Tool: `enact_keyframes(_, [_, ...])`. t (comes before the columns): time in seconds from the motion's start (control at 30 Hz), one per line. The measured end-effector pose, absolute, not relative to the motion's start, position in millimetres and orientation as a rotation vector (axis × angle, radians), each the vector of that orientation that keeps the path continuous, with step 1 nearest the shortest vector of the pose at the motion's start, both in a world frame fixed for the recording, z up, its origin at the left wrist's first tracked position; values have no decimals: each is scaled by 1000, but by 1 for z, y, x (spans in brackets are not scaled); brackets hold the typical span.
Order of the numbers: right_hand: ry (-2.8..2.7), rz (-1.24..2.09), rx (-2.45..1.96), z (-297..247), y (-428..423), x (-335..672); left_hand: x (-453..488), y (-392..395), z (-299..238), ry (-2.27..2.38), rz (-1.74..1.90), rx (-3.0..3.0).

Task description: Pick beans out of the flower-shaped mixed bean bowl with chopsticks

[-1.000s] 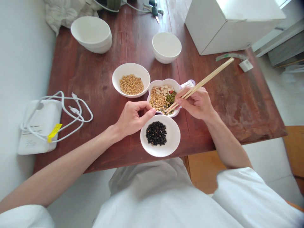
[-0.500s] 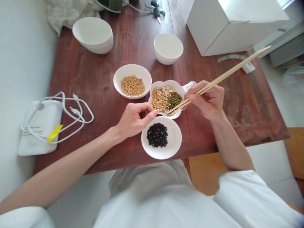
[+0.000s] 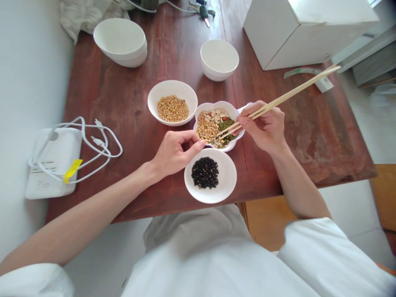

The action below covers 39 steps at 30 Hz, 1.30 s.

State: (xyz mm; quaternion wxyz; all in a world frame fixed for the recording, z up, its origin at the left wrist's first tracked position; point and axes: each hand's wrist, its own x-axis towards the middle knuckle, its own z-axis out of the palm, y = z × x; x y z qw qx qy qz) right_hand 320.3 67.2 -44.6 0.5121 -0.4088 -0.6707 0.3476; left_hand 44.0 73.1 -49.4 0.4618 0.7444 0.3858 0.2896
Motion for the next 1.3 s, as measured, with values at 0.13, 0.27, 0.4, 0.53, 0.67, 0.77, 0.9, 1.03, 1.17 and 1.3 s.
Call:
enact_keyframes(0.13, [-1676,816,-1004,-45,66,320,44,73,-50,941,706,1826])
enact_keyframes(0.27, [-1690,813,-1005,-43,65,316,44,74,-50,941,694,1831])
enact_keyframes(0.4, [-1700,816,-1002,-41,65,314,44,74,-50,935,695,1817])
enact_keyframes(0.53, [-1703,826,-997,-41,66,315,44,74,-50,923,693,1811])
enact_keyframes(0.67, [-1722,800,-991,-41,66,316,43,75,-49,909,692,1811])
enact_keyframes(0.77, [-1699,796,-1005,-41,66,319,43,75,-48,905,690,1812])
enact_keyframes(0.9, [-1677,812,-973,-43,67,321,43,75,-49,918,680,1812])
enact_keyframes(1.03, [-1714,791,-985,-43,66,319,42,74,-50,921,675,1815])
enact_keyframes(1.17, [-1746,764,-1001,-44,66,316,41,74,-51,918,676,1805])
enact_keyframes(1.3, [-1758,789,-990,-45,66,315,42,75,-51,910,673,1803])
